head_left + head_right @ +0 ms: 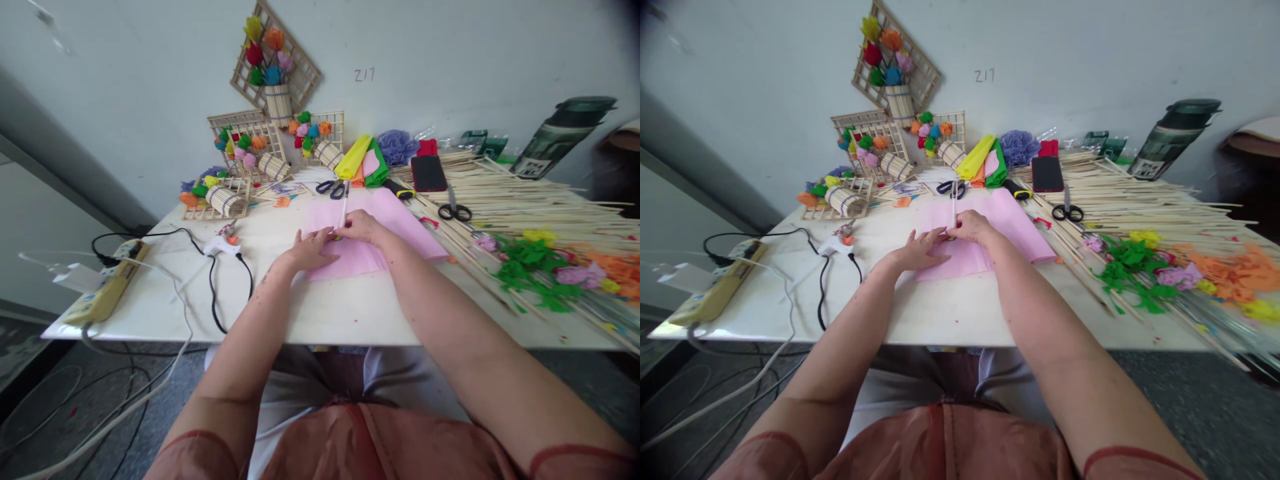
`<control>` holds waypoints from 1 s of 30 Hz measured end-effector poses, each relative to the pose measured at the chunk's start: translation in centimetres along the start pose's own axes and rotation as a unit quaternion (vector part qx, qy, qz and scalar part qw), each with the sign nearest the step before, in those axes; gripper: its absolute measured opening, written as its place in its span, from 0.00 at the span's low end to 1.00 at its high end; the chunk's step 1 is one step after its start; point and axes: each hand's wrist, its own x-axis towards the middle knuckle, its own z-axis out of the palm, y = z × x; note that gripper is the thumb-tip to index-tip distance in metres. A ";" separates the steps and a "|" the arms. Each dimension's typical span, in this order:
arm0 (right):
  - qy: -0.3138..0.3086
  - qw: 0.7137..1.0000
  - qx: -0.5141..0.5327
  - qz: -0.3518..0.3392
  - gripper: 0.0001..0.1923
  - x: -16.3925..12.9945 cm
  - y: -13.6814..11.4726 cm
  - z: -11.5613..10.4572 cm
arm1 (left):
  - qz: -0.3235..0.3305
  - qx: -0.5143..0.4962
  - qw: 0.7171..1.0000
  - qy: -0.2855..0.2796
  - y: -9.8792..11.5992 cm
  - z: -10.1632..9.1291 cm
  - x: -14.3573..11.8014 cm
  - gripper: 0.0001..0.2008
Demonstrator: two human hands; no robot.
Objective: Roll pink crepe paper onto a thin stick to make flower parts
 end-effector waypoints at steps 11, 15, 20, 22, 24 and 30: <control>0.010 1.000 -0.028 0.007 0.10 -0.1 -0.3 -0.1 | 0.000 -0.005 1.000 0.000 0.0 0.0 0.1 0.38; 0.022 1.000 0.003 0.014 0.11 -0.1 -0.2 -0.1 | 0.000 -0.006 1.000 -0.001 0.0 0.0 0.0 0.38; 0.032 0.999 0.032 0.009 0.12 0.2 0.1 0.2 | 0.004 -0.006 1.000 0.009 -0.2 0.1 0.1 0.38; 0.022 0.999 0.046 0.000 0.12 0.3 0.3 0.4 | 0.007 -0.015 1.000 0.013 -0.4 0.2 0.2 0.38; 0.015 0.998 0.060 -0.007 0.10 0.3 0.4 0.6 | 0.010 -0.032 0.999 0.012 -0.5 0.2 0.2 0.37; 0.004 0.995 0.101 -0.018 0.08 0.3 0.8 0.6 | 0.019 -0.085 0.996 0.006 -1.0 0.1 0.3 0.41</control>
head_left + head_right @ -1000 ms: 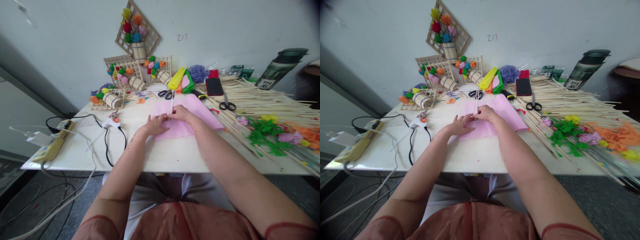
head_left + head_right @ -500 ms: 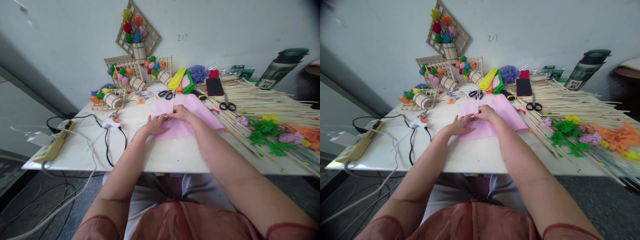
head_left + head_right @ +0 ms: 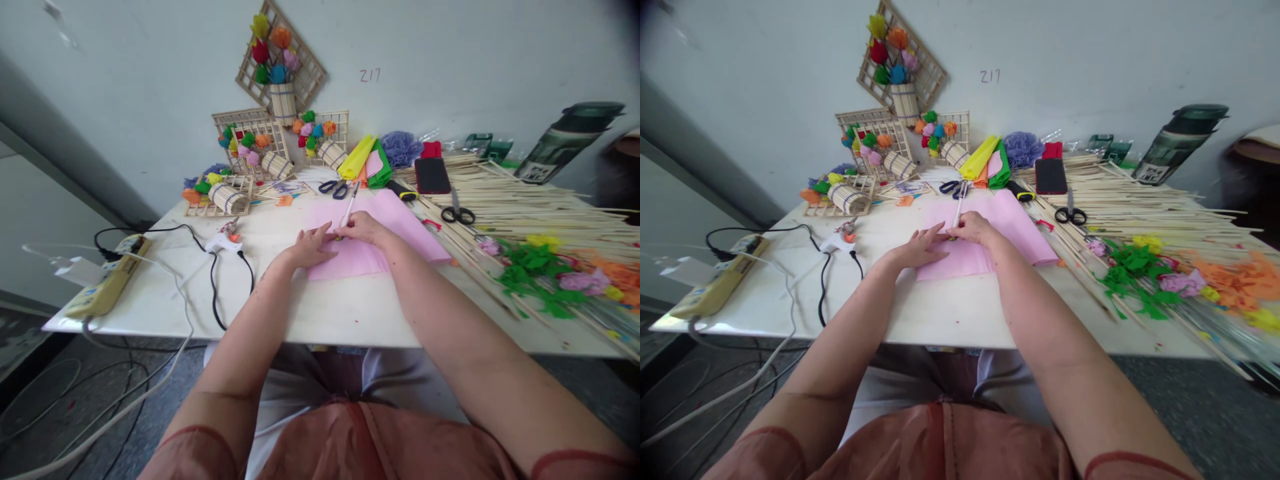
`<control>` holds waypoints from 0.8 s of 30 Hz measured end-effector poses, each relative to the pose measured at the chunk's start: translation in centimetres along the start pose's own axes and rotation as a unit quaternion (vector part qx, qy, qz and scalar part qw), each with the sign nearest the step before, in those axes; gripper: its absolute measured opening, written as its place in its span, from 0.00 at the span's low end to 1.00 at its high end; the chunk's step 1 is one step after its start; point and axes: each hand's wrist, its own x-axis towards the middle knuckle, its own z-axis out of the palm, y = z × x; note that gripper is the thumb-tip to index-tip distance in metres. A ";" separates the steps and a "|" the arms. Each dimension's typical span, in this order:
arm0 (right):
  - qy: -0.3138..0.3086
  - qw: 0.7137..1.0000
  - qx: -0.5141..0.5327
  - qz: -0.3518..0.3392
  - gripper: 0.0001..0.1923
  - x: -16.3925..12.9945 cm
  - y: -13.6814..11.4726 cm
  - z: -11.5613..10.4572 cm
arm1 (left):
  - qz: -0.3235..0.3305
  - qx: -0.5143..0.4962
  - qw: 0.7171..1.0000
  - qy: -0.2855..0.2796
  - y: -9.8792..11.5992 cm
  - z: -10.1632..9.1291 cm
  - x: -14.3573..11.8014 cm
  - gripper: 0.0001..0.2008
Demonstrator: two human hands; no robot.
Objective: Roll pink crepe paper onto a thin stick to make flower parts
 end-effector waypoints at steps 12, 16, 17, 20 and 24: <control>-0.004 1.000 -0.003 -0.003 0.10 -0.1 -0.2 -0.1 | 0.022 -0.028 0.999 0.018 -1.1 0.4 0.5 0.47; -0.003 1.000 -0.007 -0.003 0.10 -0.2 -0.4 -0.1 | 0.018 -0.030 0.999 0.019 -1.0 0.4 0.5 0.47; -0.002 1.000 -0.007 -0.003 0.10 -0.2 -0.4 -0.1 | 0.017 -0.030 0.999 0.018 -1.0 0.4 0.5 0.47; -0.002 1.000 -0.007 -0.004 0.09 -0.3 -0.5 -0.1 | 0.015 -0.027 0.999 0.017 -1.0 0.4 0.5 0.47; -0.006 1.000 -0.014 -0.007 0.08 -0.3 -0.6 -0.1 | 0.014 -0.026 0.999 0.018 -1.0 0.4 0.6 0.47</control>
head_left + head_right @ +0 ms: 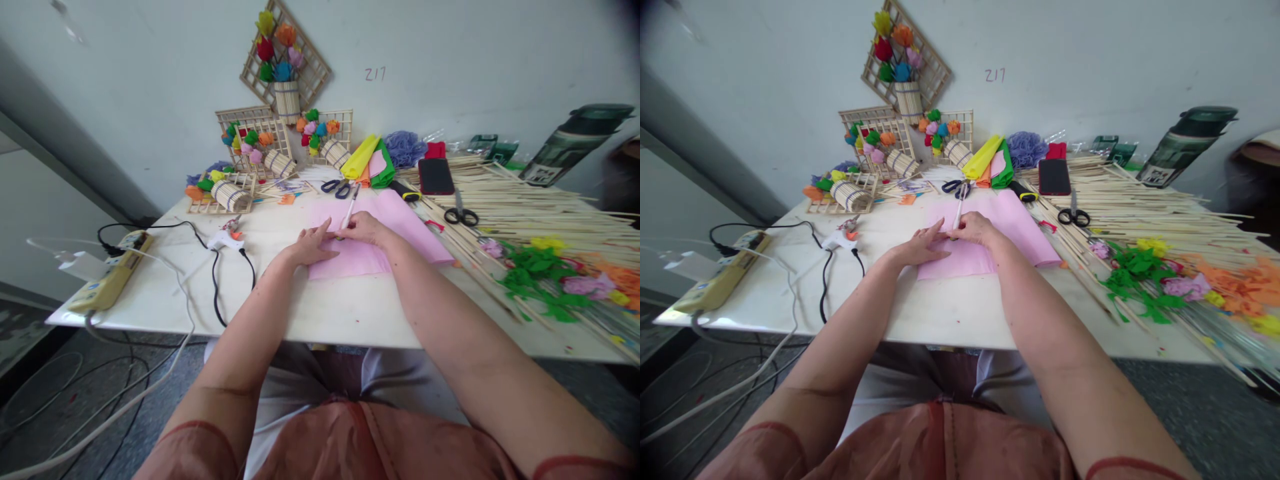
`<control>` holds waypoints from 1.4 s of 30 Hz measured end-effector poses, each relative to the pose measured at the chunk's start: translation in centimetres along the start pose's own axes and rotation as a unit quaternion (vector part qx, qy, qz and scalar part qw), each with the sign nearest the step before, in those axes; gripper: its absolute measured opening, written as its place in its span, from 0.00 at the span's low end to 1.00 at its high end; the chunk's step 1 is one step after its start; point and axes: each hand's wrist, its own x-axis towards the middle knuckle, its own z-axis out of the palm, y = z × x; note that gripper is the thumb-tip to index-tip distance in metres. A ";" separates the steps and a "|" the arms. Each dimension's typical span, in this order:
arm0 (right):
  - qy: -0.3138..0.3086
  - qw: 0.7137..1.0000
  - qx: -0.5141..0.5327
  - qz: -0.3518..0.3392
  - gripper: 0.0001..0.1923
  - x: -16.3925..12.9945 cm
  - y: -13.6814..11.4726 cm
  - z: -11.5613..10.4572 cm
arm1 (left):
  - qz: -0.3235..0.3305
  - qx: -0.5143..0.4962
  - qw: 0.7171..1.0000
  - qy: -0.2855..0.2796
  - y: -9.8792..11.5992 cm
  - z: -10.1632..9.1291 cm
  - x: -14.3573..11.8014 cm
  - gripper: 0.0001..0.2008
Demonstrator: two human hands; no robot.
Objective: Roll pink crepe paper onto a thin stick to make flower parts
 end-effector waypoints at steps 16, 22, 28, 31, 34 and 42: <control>-0.003 1.000 0.027 0.013 0.08 0.1 0.2 0.0 | 0.009 0.007 1.000 -0.002 0.0 -0.1 0.0 0.46; 0.021 0.999 0.036 0.011 0.08 0.3 0.3 0.2 | 0.012 0.006 1.000 0.006 -0.1 0.1 0.1 0.46; -0.006 0.999 0.043 -0.009 0.10 0.4 0.7 0.5 | 0.009 0.005 1.000 0.010 -0.2 0.1 0.2 0.46; -0.021 0.998 0.050 -0.019 0.11 0.5 1.0 0.5 | 0.014 -0.005 1.000 0.017 -0.4 0.3 0.3 0.47; -0.022 0.998 0.053 -0.031 0.11 0.6 1.2 0.5 | 0.015 -0.021 0.999 0.029 -0.6 0.4 0.3 0.48; -0.005 1.000 -0.017 -0.013 0.12 0.5 0.8 0.7 | 0.004 -0.042 0.998 0.045 -0.6 0.5 0.5 0.50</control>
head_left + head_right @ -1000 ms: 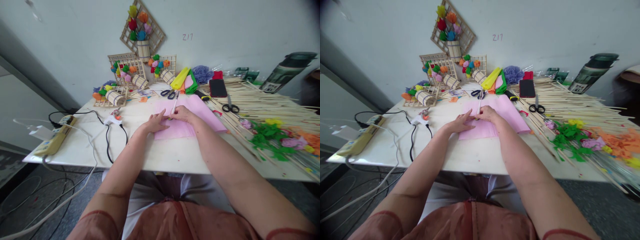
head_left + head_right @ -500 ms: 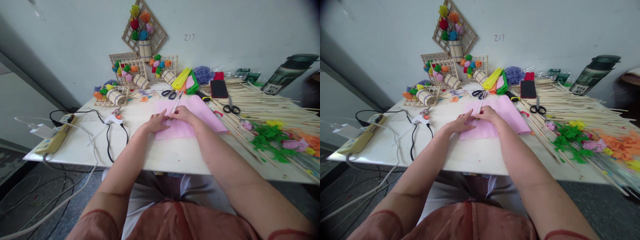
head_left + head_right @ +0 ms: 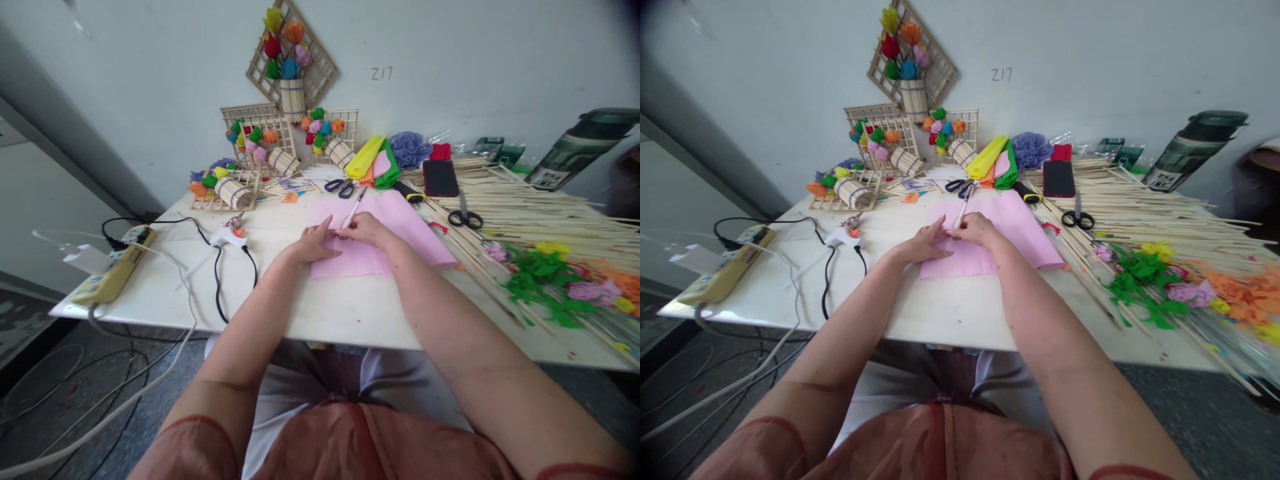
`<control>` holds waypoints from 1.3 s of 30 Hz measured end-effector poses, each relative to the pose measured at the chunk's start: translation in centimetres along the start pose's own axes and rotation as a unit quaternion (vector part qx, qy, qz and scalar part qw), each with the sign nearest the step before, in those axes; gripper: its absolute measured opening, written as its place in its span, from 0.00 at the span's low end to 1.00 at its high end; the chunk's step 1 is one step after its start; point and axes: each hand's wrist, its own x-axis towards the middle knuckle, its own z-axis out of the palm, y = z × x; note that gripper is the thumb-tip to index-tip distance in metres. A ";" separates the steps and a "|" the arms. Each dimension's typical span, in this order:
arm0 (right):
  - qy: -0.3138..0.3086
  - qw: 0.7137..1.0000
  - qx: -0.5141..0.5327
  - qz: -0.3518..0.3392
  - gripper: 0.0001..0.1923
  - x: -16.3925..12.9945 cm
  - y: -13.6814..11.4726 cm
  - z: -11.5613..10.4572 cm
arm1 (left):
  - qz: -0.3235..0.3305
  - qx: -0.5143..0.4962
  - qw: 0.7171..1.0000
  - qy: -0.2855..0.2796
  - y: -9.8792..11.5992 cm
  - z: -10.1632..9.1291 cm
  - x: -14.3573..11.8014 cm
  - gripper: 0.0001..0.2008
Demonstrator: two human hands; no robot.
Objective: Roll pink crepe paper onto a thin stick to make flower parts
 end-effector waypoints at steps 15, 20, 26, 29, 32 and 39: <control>0.005 0.997 -0.074 0.030 0.13 -0.9 -2.2 -0.6 | -0.003 0.007 1.000 0.007 -0.2 0.1 0.0 0.49; 0.002 0.998 -0.054 0.024 0.12 -0.5 -1.6 -0.4 | 0.009 0.002 1.000 0.010 -0.5 0.2 0.1 0.49; 0.018 0.994 0.104 0.034 0.10 -0.2 -0.5 0.2 | 0.017 0.004 1.000 0.005 -0.4 0.1 0.1 0.48; 0.034 0.990 0.136 0.030 0.09 -0.3 -0.6 0.0 | 0.035 0.002 0.999 0.006 -0.3 0.0 0.1 0.47; 0.040 0.990 0.129 0.026 0.12 -0.3 -0.6 -0.3 | 0.049 -0.008 0.999 0.017 -0.2 0.0 0.0 0.47; 0.081 0.995 -0.001 -0.063 0.13 -0.4 0.2 -1.0 | 0.027 -0.018 0.999 0.022 0.3 -0.2 -0.3 0.46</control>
